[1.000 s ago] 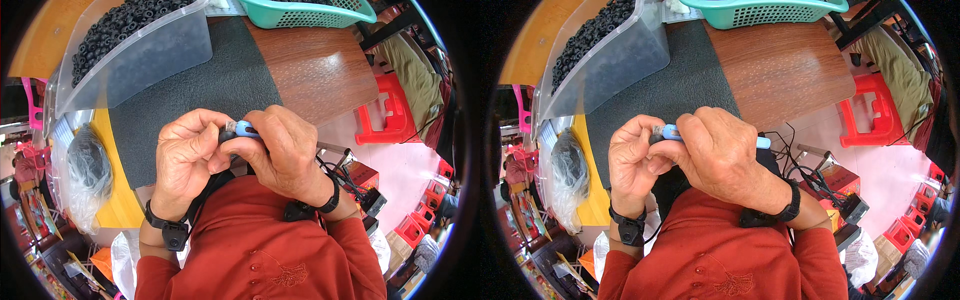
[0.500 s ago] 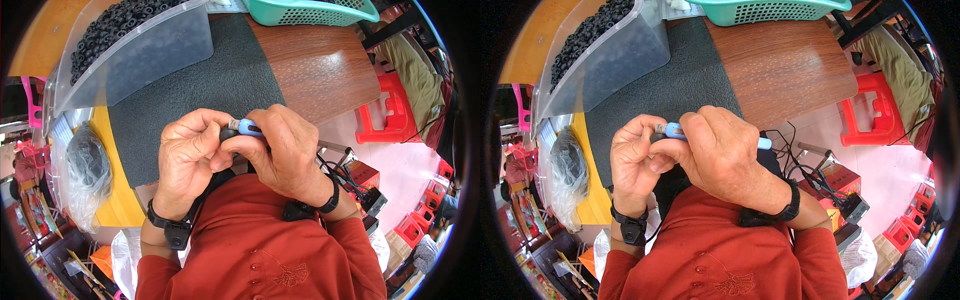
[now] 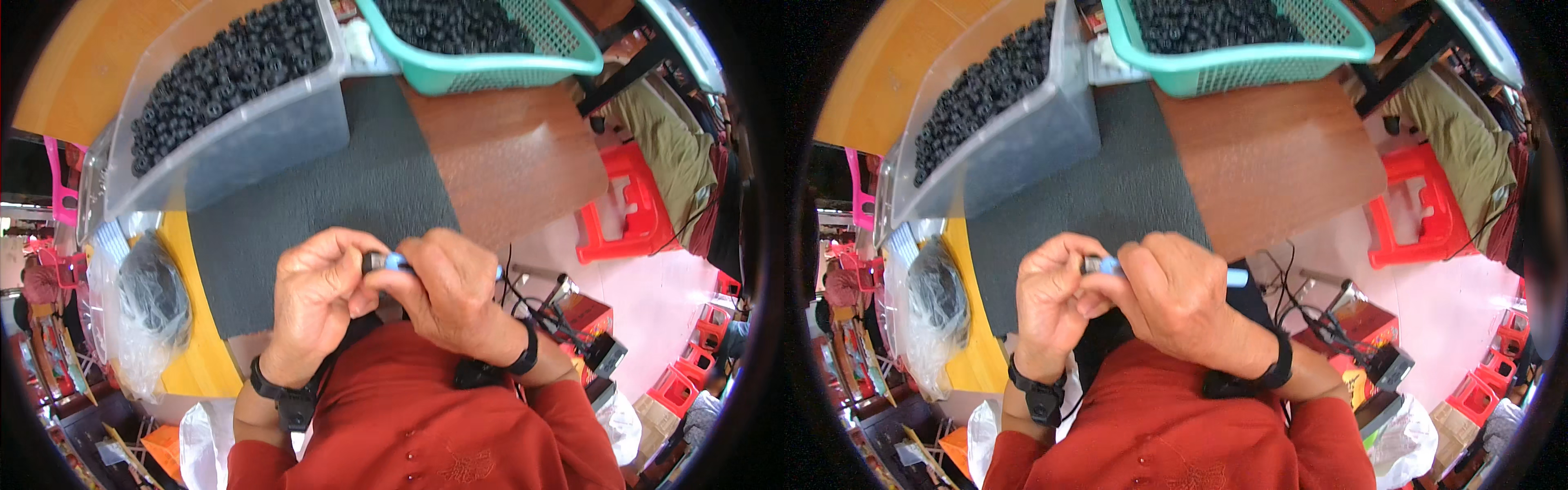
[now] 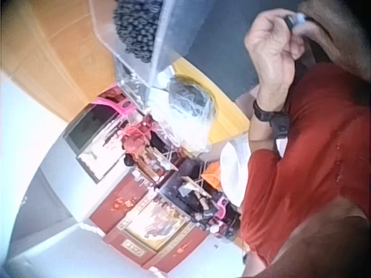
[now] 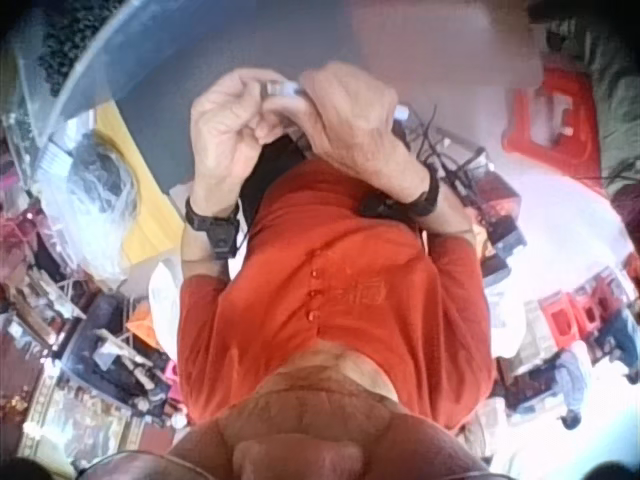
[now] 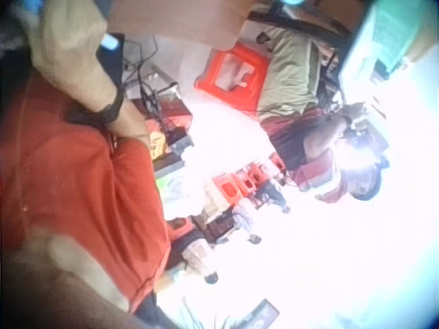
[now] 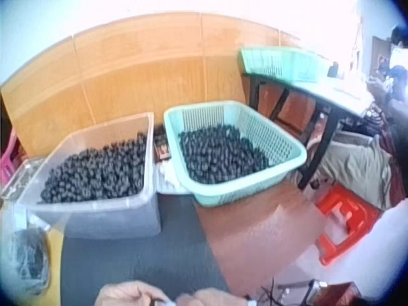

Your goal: Trimming excess rubber material from shoe components using a utility knife.

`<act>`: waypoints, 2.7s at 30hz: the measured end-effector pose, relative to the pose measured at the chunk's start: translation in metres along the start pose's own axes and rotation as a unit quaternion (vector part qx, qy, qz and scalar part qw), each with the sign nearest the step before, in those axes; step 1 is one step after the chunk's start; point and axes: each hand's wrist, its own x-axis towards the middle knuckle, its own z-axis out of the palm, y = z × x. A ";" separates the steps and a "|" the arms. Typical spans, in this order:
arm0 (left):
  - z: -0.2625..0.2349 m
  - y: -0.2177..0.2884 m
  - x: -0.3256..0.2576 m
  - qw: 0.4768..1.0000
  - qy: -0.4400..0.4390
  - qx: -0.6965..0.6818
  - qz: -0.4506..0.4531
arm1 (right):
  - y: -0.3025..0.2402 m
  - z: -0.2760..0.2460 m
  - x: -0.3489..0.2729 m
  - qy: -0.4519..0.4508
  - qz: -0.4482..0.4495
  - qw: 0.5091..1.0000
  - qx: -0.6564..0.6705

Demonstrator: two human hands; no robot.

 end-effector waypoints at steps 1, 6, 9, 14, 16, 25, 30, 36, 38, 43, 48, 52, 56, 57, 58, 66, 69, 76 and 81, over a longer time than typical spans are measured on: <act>0.002 0.001 0.002 0.998 0.014 0.058 0.037 | 0.000 0.002 0.000 0.014 0.010 1.000 0.026; 0.040 0.030 0.025 0.986 0.007 0.139 0.097 | 0.005 -0.004 -0.012 0.014 0.057 0.997 0.049; 0.073 0.046 0.062 0.952 -0.046 0.257 0.162 | 0.006 -0.008 -0.016 -0.010 0.080 0.996 0.047; 0.114 0.049 0.168 0.870 -0.063 0.361 0.330 | 0.005 -0.010 -0.017 -0.018 0.077 0.995 0.054; 0.127 0.054 0.186 0.769 0.022 0.504 0.394 | 0.006 -0.009 -0.020 -0.018 0.078 0.995 0.059; 0.067 0.142 0.125 0.667 -0.027 0.638 0.384 | 0.011 -0.005 -0.020 -0.035 0.099 0.991 0.078; 0.016 0.193 0.095 0.601 0.068 0.766 0.218 | 0.011 -0.001 -0.021 -0.037 0.102 0.991 0.077; -0.005 0.181 0.074 0.526 0.070 0.826 0.192 | 0.011 0.004 -0.021 -0.045 0.103 0.990 0.082; -0.008 0.181 0.075 0.529 0.060 0.822 0.204 | 0.009 0.005 -0.020 -0.055 0.103 0.990 0.084; -0.010 0.182 0.073 0.484 0.043 0.846 0.219 | 0.008 0.006 -0.021 -0.054 0.101 0.990 0.082; -0.015 0.178 0.053 0.651 0.064 0.698 0.291 | 0.007 0.006 -0.019 -0.054 0.092 0.991 0.080; -0.002 0.163 0.015 0.817 0.036 0.517 0.252 | 0.003 0.006 -0.020 -0.053 0.086 0.992 0.081; 0.003 0.126 0.002 0.903 0.016 0.367 0.222 | 0.001 0.005 -0.018 -0.053 0.087 0.992 0.077; -0.003 0.121 0.002 0.912 0.013 0.373 0.173 | 0.002 0.006 -0.015 -0.056 0.101 0.991 0.073; -0.004 0.108 0.000 0.926 0.003 0.336 0.172 | 0.001 0.004 -0.015 -0.054 0.094 0.991 0.074; -0.017 0.040 -0.004 0.995 -0.034 0.067 0.062 | -0.009 0.002 -0.003 -0.021 0.069 0.995 0.064; -0.015 0.024 -0.007 0.997 -0.025 0.059 0.050 | -0.008 0.009 0.000 -0.005 0.054 0.996 0.070; -0.013 0.010 -0.011 0.990 0.024 0.111 0.086 | -0.012 0.012 0.000 0.000 0.048 0.997 0.066; -0.011 0.008 -0.014 0.991 0.028 0.111 0.075 | -0.011 0.014 -0.001 0.002 0.042 0.997 0.059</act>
